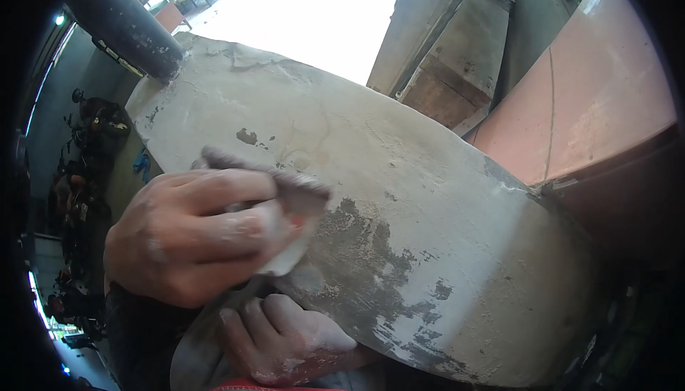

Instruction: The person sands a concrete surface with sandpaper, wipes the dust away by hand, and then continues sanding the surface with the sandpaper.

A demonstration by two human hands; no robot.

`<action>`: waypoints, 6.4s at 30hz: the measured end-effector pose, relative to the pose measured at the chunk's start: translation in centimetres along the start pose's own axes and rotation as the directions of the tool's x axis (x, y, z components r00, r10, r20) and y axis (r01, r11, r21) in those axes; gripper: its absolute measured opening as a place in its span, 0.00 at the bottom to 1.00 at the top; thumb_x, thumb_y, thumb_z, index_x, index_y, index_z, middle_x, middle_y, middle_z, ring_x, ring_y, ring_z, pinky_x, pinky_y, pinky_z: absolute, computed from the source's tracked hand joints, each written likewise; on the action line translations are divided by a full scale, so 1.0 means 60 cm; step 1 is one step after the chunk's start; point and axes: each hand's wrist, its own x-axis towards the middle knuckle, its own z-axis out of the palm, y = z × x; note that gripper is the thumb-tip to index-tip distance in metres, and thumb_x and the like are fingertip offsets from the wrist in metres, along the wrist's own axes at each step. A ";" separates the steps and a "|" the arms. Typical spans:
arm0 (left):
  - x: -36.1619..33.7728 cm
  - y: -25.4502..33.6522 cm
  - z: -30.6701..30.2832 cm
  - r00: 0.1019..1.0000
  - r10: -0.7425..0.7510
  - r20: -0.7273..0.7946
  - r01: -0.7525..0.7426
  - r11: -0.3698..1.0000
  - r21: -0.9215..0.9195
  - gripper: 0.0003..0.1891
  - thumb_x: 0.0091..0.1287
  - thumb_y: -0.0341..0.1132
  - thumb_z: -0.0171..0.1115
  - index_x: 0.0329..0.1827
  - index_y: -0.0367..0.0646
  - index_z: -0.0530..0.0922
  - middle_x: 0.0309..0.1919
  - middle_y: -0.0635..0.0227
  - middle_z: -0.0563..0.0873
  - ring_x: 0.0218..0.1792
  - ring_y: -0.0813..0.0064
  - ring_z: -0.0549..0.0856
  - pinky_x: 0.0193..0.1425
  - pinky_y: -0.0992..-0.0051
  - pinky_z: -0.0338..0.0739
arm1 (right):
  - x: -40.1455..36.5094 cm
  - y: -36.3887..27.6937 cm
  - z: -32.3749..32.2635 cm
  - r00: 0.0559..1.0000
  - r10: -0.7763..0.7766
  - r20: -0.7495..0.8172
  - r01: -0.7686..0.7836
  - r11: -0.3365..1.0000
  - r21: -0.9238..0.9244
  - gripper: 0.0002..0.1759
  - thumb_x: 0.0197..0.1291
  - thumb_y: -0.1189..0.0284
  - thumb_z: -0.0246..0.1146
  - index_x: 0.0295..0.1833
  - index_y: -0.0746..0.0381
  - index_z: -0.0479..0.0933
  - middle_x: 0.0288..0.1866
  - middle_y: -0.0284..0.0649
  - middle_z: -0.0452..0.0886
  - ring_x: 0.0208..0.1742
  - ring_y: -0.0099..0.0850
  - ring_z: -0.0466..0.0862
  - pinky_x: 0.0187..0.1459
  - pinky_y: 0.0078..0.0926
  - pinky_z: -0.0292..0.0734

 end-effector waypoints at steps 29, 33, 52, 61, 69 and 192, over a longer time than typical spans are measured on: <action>0.019 -0.017 0.034 0.991 0.083 -0.103 -0.087 0.996 -0.036 0.10 0.44 0.26 0.80 0.32 0.39 0.90 0.32 0.73 0.82 0.43 0.70 0.88 0.37 0.76 0.92 | -0.015 0.014 0.035 0.985 -0.136 -0.107 0.140 0.989 0.039 0.07 0.45 0.73 0.72 0.25 0.57 0.79 0.22 0.28 0.74 0.16 0.20 0.67 0.19 0.21 0.56; -0.001 -0.023 0.012 0.998 0.023 -0.055 -0.026 0.997 -0.073 0.12 0.44 0.26 0.81 0.32 0.38 0.90 0.33 0.73 0.84 0.43 0.71 0.88 0.37 0.76 0.92 | -0.017 0.014 0.027 0.989 -0.118 -0.089 0.122 0.992 0.036 0.07 0.47 0.73 0.73 0.25 0.56 0.79 0.21 0.27 0.73 0.16 0.20 0.66 0.18 0.21 0.55; -0.022 -0.045 -0.006 0.980 0.113 -0.162 -0.094 0.988 0.121 0.09 0.48 0.33 0.82 0.29 0.44 0.87 0.37 0.65 0.84 0.45 0.67 0.87 0.47 0.67 0.86 | -0.031 0.007 0.048 0.983 0.030 -0.183 -0.003 0.989 0.145 0.08 0.41 0.68 0.73 0.26 0.54 0.80 0.21 0.27 0.72 0.19 0.21 0.67 0.18 0.21 0.59; -0.005 -0.046 -0.015 0.994 -0.029 -0.102 0.016 0.991 -0.133 0.11 0.55 0.42 0.82 0.34 0.48 0.89 0.45 0.61 0.88 0.46 0.67 0.92 0.44 0.70 0.88 | -0.036 0.007 0.051 0.976 0.086 -0.199 -0.052 0.984 0.169 0.08 0.39 0.67 0.72 0.27 0.54 0.81 0.22 0.27 0.72 0.20 0.22 0.69 0.18 0.21 0.61; 0.012 -0.058 0.000 0.997 -0.010 -0.081 -0.005 0.982 -0.191 0.11 0.52 0.36 0.84 0.34 0.45 0.90 0.44 0.61 0.86 0.36 0.77 0.89 0.32 0.77 0.84 | -0.038 0.002 0.053 0.970 0.118 -0.212 -0.078 0.979 0.190 0.10 0.36 0.66 0.71 0.28 0.53 0.81 0.23 0.27 0.73 0.22 0.22 0.71 0.18 0.22 0.63; 0.046 -0.118 0.009 0.953 0.300 -0.026 -0.301 0.953 -0.040 0.11 0.63 0.38 0.76 0.25 0.60 0.82 0.43 0.82 0.87 0.41 0.83 0.75 0.55 0.70 0.60 | -0.024 0.024 0.047 0.983 -0.131 -0.130 0.158 0.959 0.234 0.10 0.43 0.70 0.76 0.24 0.55 0.79 0.18 0.26 0.70 0.16 0.21 0.66 0.18 0.20 0.56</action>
